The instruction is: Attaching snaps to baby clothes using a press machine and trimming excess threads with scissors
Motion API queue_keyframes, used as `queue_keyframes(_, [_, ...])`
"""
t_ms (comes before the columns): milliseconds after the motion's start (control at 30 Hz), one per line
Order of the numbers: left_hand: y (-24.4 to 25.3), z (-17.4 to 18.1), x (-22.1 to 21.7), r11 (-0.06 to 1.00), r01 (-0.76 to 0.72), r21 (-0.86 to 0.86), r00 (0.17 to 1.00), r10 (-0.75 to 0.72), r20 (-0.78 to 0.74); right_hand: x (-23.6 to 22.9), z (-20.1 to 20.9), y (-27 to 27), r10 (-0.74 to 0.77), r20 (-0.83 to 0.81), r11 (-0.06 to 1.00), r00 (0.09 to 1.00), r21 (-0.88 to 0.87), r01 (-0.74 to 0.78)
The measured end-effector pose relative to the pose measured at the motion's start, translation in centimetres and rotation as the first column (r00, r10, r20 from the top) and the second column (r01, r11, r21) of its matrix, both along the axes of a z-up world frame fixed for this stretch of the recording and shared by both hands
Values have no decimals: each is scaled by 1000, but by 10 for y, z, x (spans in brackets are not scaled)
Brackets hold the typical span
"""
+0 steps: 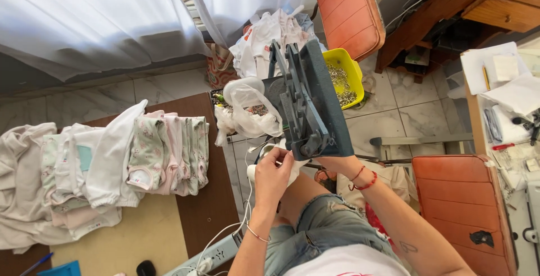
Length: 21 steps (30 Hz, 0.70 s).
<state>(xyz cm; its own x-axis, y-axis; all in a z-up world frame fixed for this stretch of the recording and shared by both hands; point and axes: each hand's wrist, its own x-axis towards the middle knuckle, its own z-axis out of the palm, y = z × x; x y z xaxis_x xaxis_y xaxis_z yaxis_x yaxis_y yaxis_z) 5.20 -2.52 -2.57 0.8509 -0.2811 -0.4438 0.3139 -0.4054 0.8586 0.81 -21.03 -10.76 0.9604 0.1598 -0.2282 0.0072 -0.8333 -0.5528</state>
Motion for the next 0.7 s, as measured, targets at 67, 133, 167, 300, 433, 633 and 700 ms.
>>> queue_keyframes(67, [4,0,-4,999,48,20,998,-49,36,-10,-4,0,-50,-40,997,998,51,52])
queue_keyframes(133, [4,-1,-9,999,46,19,999,-46,18,-14,-6,3,-77,-65,993,995,80,82])
queue_keyframes(167, [2,0,-5,999,46,16,999,-47,27,-8,-6,2,-107,-65,988,992,106,113])
queue_keyframes(300, [2,0,-3,999,37,33,998,-35,-59,-7,-6,1,-168,-46,977,985,127,172])
queue_keyframes(433, [6,7,-1,997,58,44,997,-55,-48,-23,-8,0,-230,-44,953,972,192,235])
queue_keyframes(633, [2,-4,3,996,50,74,990,-40,-135,-12,-12,-4,-308,-89,904,947,283,320])
queue_keyframes(700, [4,-7,-4,996,45,76,990,-35,-134,-16,-11,1,-323,-112,886,940,315,342])
